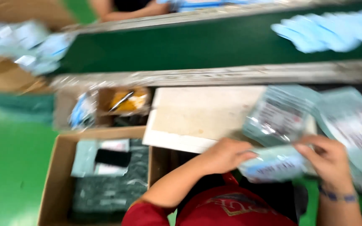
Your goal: Manually counting and placing face masks into plastic packaging on an assembly line.
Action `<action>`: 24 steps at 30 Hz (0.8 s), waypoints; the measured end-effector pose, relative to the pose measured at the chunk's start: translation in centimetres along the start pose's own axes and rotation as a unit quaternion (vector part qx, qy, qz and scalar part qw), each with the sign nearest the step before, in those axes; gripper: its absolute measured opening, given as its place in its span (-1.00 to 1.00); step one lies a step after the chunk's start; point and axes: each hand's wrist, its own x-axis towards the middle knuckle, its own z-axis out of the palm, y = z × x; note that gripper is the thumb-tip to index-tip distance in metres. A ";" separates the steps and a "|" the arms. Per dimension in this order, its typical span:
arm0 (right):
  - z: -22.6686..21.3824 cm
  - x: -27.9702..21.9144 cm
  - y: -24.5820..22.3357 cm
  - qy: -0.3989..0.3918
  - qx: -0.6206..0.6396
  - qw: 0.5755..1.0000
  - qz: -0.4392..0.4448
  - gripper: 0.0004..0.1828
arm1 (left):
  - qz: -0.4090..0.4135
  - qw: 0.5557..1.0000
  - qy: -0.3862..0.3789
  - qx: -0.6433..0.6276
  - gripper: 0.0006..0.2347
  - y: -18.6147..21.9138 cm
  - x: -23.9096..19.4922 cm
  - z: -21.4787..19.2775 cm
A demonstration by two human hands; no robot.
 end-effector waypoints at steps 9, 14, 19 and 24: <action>-2.5 5.0 11.5 -0.135 0.063 0.983 -0.109 -0.79 | -0.099 0.994 -0.036 0.018 -0.66 -4.1 1.9 0.6; -2.7 7.3 10.5 -0.040 0.004 0.996 -0.074 -0.68 | -0.150 0.953 0.251 -0.081 -0.70 -22.5 -4.7 -13.9; 0.2 7.4 0.3 0.121 0.023 0.991 0.044 -0.66 | -0.062 0.780 0.620 -0.063 -0.68 -12.1 -8.9 -21.0; 1.4 15.9 -0.3 0.097 -0.185 0.975 -0.069 -0.69 | -0.268 0.873 0.363 0.186 -0.71 -24.2 -8.1 -4.2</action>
